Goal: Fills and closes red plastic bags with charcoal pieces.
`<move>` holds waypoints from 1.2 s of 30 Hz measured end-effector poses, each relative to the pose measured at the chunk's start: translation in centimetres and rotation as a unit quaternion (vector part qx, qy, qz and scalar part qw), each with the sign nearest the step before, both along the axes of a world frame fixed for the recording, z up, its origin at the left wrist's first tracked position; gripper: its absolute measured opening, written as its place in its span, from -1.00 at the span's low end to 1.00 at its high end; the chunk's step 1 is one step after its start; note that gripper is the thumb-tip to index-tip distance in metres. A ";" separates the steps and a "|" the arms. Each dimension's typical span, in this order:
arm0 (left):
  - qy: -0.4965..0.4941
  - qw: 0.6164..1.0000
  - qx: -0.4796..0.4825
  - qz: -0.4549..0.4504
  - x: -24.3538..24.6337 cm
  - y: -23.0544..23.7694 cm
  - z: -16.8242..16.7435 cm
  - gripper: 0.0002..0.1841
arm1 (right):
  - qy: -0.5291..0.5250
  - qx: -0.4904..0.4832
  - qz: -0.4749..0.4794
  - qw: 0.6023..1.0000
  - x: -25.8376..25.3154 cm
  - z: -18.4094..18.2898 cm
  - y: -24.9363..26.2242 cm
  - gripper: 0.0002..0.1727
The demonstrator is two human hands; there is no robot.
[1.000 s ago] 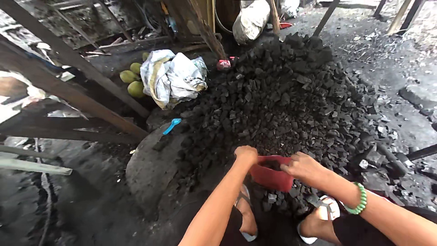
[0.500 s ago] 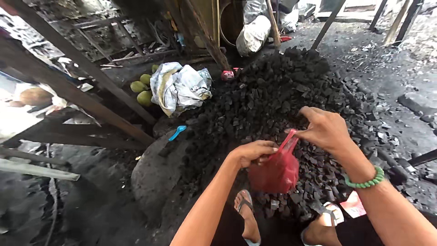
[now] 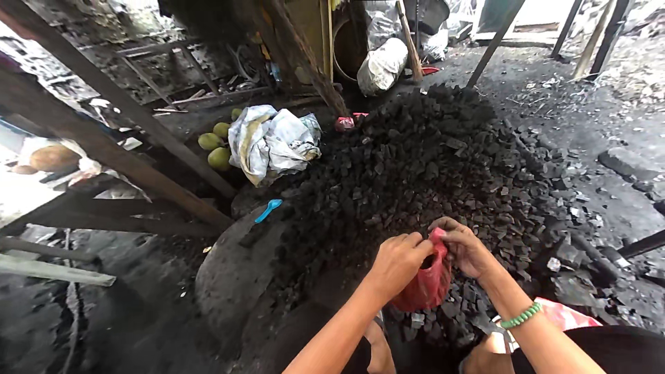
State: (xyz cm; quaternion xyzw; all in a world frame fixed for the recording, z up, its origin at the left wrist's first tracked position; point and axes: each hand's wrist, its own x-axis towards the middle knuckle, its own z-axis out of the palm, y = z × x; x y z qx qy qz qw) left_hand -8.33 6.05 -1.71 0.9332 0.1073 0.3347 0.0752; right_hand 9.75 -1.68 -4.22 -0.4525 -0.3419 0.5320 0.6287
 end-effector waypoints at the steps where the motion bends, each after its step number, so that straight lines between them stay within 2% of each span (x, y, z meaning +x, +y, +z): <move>1: 0.048 0.994 -0.097 0.009 -0.5 -0.4 0.8 -0.84 | -0.020 0.019 0.009 1.000 0.0 -0.3 0.0 -0.76; 2: 0.103 0.966 -0.238 0.015 -0.9 -0.7 1.9 -0.79 | -0.064 0.026 0.013 0.998 -0.2 -0.4 -0.1 -0.72; 3: 0.144 0.907 -0.395 0.019 -1.1 -0.7 2.9 -0.75 | -0.110 0.022 0.006 0.994 -0.6 -0.2 -0.2 -0.74; 4: 0.149 0.827 -0.541 0.021 -1.2 -0.7 3.2 -0.75 | -0.149 0.013 -0.012 0.989 -1.4 0.1 -0.4 -0.81; 6: 0.068 0.664 -0.744 0.024 -0.7 -1.4 2.8 -0.73 | -0.208 0.001 -0.080 0.975 -3.4 0.2 -0.7 -0.86; 7: 0.020 0.596 -0.802 0.029 -0.4 -1.8 2.7 -0.68 | -0.232 -0.006 -0.125 0.965 -4.3 -0.1 -0.6 -0.82; 9: -0.053 0.501 -0.864 0.016 0.3 -2.5 2.4 -0.63 | -0.285 -0.011 -0.222 0.932 -5.9 -0.8 -0.4 -0.76; 11: -0.118 0.433 -0.893 0.012 0.6 -2.8 2.1 -0.63 | -0.318 0.003 -0.271 0.908 -6.6 -1.1 -0.1 -0.69; 12: -0.141 0.418 -0.898 0.008 0.5 -2.8 1.9 -0.64 | -0.300 0.017 -0.278 0.912 -6.6 -1.1 0.0 -0.70; 14: -0.153 0.431 -0.889 0.014 0.3 -2.8 2.1 -0.64 | -0.228 0.080 -0.267 0.933 -6.2 -1.6 -0.2 -0.71; 16: -0.134 0.475 -0.869 0.029 -0.1 -2.6 2.6 -0.61 | -0.224 0.141 -0.230 0.937 -5.2 -2.2 -1.1 -0.59; 18: -0.102 0.515 -0.850 0.031 -0.6 -2.1 2.9 -0.53 | -0.299 0.171 -0.212 0.915 -4.5 -2.7 -1.9 -0.26; 19: -0.085 0.529 -0.844 0.032 -0.8 -1.9 3.1 -0.48 | -0.341 0.181 -0.216 0.897 -4.4 -2.6 -2.1 -0.22; 21: -0.044 0.566 -0.822 0.045 -1.1 -1.9 3.3 -0.48 | -0.401 0.205 -0.242 0.859 -4.4 -2.6 -1.8 -0.34; 23: 0.014 0.638 -0.768 0.055 -1.4 -2.2 3.7 -0.52 | -0.426 0.213 -0.263 0.839 -4.7 -2.0 -0.9 -0.54; 25: 0.109 0.758 -0.637 0.085 -1.9 -2.7 4.5 -0.59 | -0.460 0.219 -0.277 0.814 -5.0 -1.4 0.3 -0.60; 27: 0.233 0.850 -0.460 0.109 -2.2 -3.1 6.3 -0.58 | -0.523 0.256 -0.281 0.763 -4.5 -0.9 1.3 -0.72; 28: 0.276 0.870 -0.390 0.123 -2.2 -3.5 6.9 -0.59 | -0.570 0.278 -0.276 0.722 -4.2 -0.5 1.6 -0.76; 30: 0.306 0.877 -0.348 0.129 -2.5 -4.0 7.4 -0.61 | -0.642 0.318 -0.248 0.652 -3.4 0.7 1.7 -0.77; 31: 0.296 0.873 -0.368 0.124 -3.0 -4.1 7.4 -0.61 | -0.660 0.327 -0.233 0.635 -2.7 1.1 1.5 -0.77; 34: 0.261 0.832 -0.481 0.093 -5.5 -4.1 6.4 -0.51 | -0.683 0.302 -0.205 0.632 1.0 0.3 -0.3 -0.80; 36: 0.263 0.803 -0.530 0.072 -6.9 -4.5 5.2 -0.52 | -0.693 0.269 -0.195 0.640 3.0 -1.5 -1.4 -0.77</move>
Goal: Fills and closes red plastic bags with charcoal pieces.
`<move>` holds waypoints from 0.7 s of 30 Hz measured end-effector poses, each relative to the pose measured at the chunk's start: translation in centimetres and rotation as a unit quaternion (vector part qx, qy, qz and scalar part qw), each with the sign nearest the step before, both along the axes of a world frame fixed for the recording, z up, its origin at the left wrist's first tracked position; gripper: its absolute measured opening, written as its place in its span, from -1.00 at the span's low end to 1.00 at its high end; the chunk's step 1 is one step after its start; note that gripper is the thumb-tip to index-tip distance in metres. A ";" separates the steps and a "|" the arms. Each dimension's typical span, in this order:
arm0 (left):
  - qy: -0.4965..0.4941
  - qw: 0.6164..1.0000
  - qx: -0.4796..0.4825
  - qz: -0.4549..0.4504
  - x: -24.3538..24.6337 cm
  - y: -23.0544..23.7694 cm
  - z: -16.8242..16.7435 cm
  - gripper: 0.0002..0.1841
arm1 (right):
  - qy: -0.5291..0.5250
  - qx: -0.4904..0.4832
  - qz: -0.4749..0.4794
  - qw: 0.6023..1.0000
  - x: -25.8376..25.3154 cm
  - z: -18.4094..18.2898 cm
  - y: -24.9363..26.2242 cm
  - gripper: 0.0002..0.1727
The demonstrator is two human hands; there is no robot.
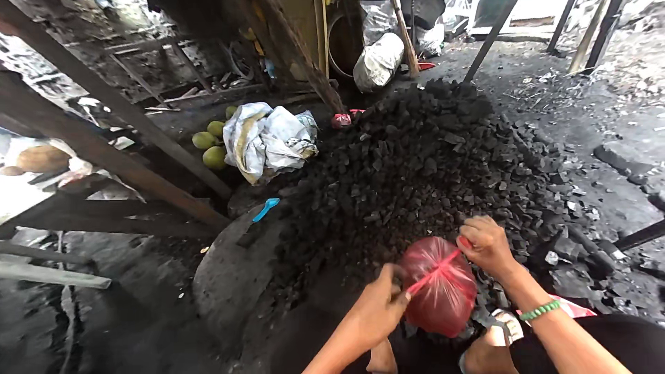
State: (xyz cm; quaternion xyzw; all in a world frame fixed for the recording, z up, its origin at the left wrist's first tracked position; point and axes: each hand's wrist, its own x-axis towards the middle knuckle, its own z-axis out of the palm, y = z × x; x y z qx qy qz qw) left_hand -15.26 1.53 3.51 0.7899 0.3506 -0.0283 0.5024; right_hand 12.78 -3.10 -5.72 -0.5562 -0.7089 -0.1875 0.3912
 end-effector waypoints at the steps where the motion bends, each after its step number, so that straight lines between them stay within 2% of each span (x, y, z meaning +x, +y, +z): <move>1: 0.012 1.000 -0.003 -0.010 -0.2 0.0 -0.4 -0.55 | -0.007 -0.008 -0.005 1.000 0.4 -0.6 -0.1 -0.76; 3: 0.055 0.997 -0.004 -0.045 -0.3 0.4 -1.2 -0.63 | -0.015 -0.027 -0.005 1.000 0.2 -1.6 -0.6 -0.77; 5: 0.045 0.997 -0.033 -0.049 -0.2 1.8 -1.9 -0.71 | -0.002 -0.032 -0.016 0.999 -0.1 -2.0 -1.0 -0.78; 7: -0.017 0.994 -0.103 0.020 -0.3 2.9 -2.4 -0.81 | 0.024 -0.018 -0.035 0.999 -0.6 -1.8 -1.9 -0.76; 10: -0.107 0.957 -0.193 0.188 0.5 4.1 -2.5 -0.85 | 0.112 -0.005 -0.029 0.993 -2.5 -1.5 -3.3 -0.70; 13: -0.164 0.932 -0.184 0.265 2.5 4.4 -2.1 -0.85 | 0.219 -0.020 0.057 0.974 -6.5 -0.6 -3.8 -0.59; 17: -0.160 0.963 -0.145 0.161 4.4 3.4 -1.7 -0.81 | 0.238 -0.040 0.144 0.960 -10.2 1.8 -2.7 -0.61; 21: -0.177 0.979 -0.077 0.061 3.9 3.1 -1.5 -0.77 | 0.396 -0.068 0.102 0.910 -8.0 2.7 -1.5 -0.70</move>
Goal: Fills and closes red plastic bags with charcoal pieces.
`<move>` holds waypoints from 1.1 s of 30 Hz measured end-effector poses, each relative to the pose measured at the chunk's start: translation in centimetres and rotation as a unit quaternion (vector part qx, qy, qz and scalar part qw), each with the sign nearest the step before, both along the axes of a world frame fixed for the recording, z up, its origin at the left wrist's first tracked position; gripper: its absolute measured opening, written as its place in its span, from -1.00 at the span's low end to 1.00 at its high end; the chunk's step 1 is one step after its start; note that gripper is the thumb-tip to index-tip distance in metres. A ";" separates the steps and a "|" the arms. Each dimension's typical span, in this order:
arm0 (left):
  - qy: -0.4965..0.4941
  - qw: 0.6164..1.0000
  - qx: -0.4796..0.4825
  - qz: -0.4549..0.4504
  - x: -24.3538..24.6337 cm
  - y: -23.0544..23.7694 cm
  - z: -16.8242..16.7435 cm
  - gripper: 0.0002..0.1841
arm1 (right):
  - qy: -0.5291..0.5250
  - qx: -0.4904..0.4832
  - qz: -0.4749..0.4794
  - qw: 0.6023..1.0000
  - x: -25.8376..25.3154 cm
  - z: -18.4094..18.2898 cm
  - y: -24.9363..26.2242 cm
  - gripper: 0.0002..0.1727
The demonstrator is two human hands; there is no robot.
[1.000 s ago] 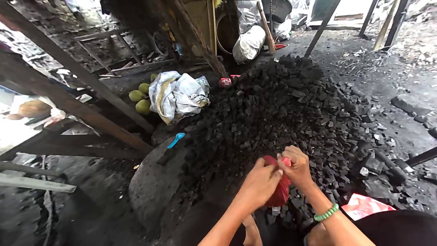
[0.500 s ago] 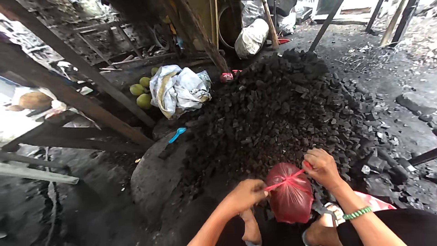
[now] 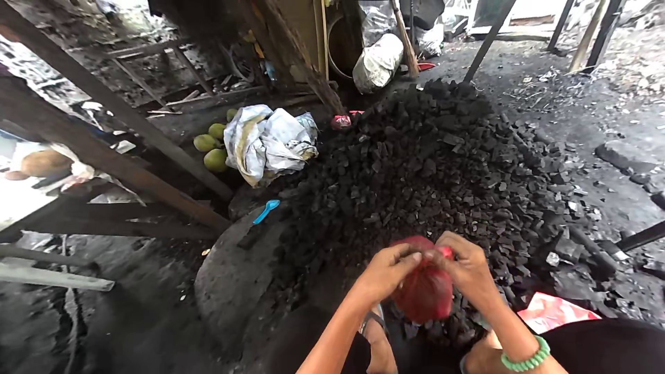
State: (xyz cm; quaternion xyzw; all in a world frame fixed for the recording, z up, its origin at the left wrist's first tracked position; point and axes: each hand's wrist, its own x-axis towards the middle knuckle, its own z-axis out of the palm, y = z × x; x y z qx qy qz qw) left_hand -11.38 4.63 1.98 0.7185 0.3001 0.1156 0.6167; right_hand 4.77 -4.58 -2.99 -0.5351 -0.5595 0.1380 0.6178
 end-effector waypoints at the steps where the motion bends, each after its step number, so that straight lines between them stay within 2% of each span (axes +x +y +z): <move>1: 0.004 0.999 0.036 -0.009 -0.1 -0.1 0.1 -0.76 | 0.037 -0.020 0.003 0.999 0.5 -0.3 0.3 -0.71; 4: -0.002 0.997 0.074 0.006 0.4 -0.2 -0.5 -0.81 | 0.171 -0.068 0.040 0.982 0.4 -1.7 0.4 -0.79; 6: -0.015 0.999 0.024 0.032 0.8 -0.3 -0.6 -0.85 | 0.222 -0.106 0.069 0.967 0.3 -2.1 -0.2 -0.91; 7: -0.028 0.999 -0.004 0.044 0.8 -0.4 -0.3 -0.87 | 0.223 -0.123 0.091 0.963 0.3 -2.1 -0.6 -0.83; 9: -0.048 0.996 -0.045 0.054 0.7 -0.2 0.2 -0.87 | 0.173 -0.115 0.111 0.972 0.1 -2.1 -0.9 -0.81; 11: -0.051 0.995 -0.051 0.063 0.6 0.1 0.6 -0.83 | 0.082 -0.050 0.066 0.993 -0.1 -2.4 -0.7 -0.90; 13: -0.039 0.997 -0.029 0.067 0.5 0.7 0.6 -0.80 | -0.019 0.009 -0.003 1.000 -0.8 -2.5 -0.3 -0.82; 15: 0.003 0.998 0.016 0.057 0.4 1.4 0.5 -0.79 | -0.066 0.052 -0.043 0.996 -1.4 -2.9 0.0 -0.83; 19: 0.103 0.983 0.150 0.006 0.4 1.5 1.0 -0.72 | -0.096 0.062 -0.035 0.993 -1.2 -3.4 0.0 -0.82; 23: 0.078 0.967 0.242 0.016 0.4 0.5 -0.1 -0.74 | -0.036 -0.031 -0.007 0.999 -0.4 -3.1 -0.3 -0.81; 26: 0.056 0.964 0.261 -0.007 0.4 -0.1 -0.9 -0.71 | -0.013 -0.063 -0.001 0.998 0.1 -3.5 -0.5 -0.82; 28: 0.046 0.984 0.169 -0.024 0.4 -0.3 -0.6 -0.73 | -0.026 -0.051 0.012 0.998 0.2 -3.8 -0.6 -0.82; 30: 0.003 0.999 -0.035 0.006 0.6 -0.3 -0.7 -0.79 | -0.038 -0.023 0.020 0.999 0.1 -3.9 -0.7 -0.81; 32: -0.063 0.974 -0.208 0.070 0.7 -0.7 -1.0 -0.80 | -0.015 -0.001 0.038 0.999 0.2 -4.0 -0.6 -0.84; 33: -0.081 0.961 -0.246 0.096 0.7 -0.8 -0.9 -0.80 | 0.005 -0.002 0.049 0.999 0.2 -4.0 -0.6 -0.82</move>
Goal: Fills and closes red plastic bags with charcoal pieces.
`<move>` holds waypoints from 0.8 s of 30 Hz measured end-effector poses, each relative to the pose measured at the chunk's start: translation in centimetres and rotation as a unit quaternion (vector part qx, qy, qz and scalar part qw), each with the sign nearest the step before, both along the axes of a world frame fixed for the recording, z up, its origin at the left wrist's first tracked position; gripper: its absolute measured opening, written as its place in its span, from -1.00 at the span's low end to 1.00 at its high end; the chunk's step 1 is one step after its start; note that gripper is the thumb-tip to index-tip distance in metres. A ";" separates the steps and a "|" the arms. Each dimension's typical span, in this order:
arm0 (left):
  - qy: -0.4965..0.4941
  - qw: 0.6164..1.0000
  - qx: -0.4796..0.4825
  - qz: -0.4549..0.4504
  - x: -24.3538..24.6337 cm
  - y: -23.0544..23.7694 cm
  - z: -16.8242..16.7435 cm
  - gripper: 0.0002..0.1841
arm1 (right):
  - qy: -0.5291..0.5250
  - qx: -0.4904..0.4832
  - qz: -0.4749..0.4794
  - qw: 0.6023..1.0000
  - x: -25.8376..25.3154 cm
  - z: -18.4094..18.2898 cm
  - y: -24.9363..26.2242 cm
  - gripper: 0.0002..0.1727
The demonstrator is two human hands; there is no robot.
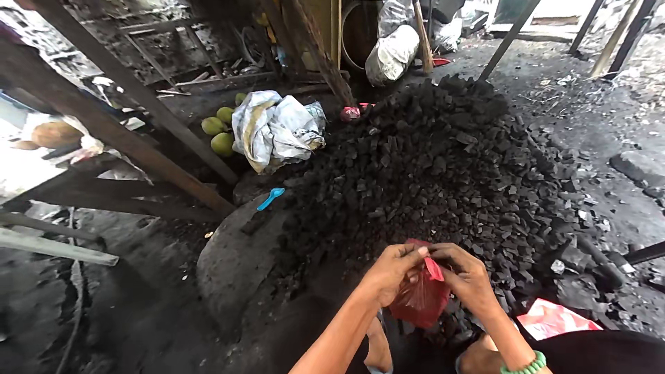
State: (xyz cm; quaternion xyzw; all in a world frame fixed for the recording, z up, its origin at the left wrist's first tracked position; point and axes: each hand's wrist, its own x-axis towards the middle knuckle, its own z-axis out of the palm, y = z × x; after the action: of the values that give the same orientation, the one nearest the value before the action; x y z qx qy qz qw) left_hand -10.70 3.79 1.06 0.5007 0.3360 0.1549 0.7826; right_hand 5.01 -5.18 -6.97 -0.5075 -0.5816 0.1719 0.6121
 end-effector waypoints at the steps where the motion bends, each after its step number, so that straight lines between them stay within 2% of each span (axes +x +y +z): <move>1: -0.004 1.000 -0.007 0.017 0.0 -0.1 0.1 -0.79 | 0.013 -0.008 0.006 1.000 -0.1 0.2 0.1 -0.71; 2: -0.001 1.000 0.010 0.026 0.0 -0.2 0.1 -0.79 | 0.014 -0.016 0.003 1.000 -0.3 0.6 0.1 -0.60; 4: 0.016 0.997 0.070 0.030 -0.1 -0.3 0.1 -0.79 | 0.007 -0.007 -0.026 1.000 -0.9 1.4 0.6 -0.55; 7: 0.067 0.964 0.257 0.004 -0.3 -0.1 0.3 -0.77 | 0.001 0.029 -0.094 0.995 -1.6 2.4 1.9 -0.54; 8: 0.084 0.935 0.343 -0.009 -0.5 0.1 0.4 -0.76 | -0.023 0.052 -0.112 0.992 -1.8 2.7 2.4 -0.54; 11: 0.070 0.808 0.586 0.000 -0.2 0.9 -0.2 -0.78 | -0.148 0.122 -0.143 0.971 -1.7 3.0 2.8 -0.58; 13: 0.047 0.755 0.654 -0.004 0.1 1.7 -0.6 -0.77 | -0.210 0.136 -0.149 0.957 -1.1 3.2 2.3 -0.58; 15: 0.042 0.723 0.690 -0.013 0.0 2.3 -0.9 -0.71 | -0.247 0.134 -0.158 0.947 -0.1 3.5 1.3 -0.58; 17: 0.080 0.714 0.694 -0.035 -0.8 3.0 -1.9 -0.68 | -0.282 0.120 -0.173 0.936 1.4 3.2 -0.2 -0.54; 21: 0.193 0.728 0.653 -0.077 -2.1 3.9 -3.6 -0.68 | -0.324 0.086 -0.186 0.924 2.5 0.9 -2.1 -0.52; 23: 0.199 0.763 0.612 -0.049 -2.1 3.9 -3.4 -0.72 | -0.326 0.051 -0.170 0.929 2.4 0.5 -2.1 -0.51; 24: 0.187 0.809 0.557 -0.022 -2.3 4.2 -2.3 -0.74 | -0.321 0.012 -0.151 0.935 2.9 0.8 -2.1 -0.51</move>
State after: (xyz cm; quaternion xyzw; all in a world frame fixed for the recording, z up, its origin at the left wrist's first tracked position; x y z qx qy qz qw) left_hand -13.04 8.03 -1.28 0.8774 0.3208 0.2017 0.2943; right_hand 7.87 -7.24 -6.22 -0.6103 -0.6652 -0.1014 0.4179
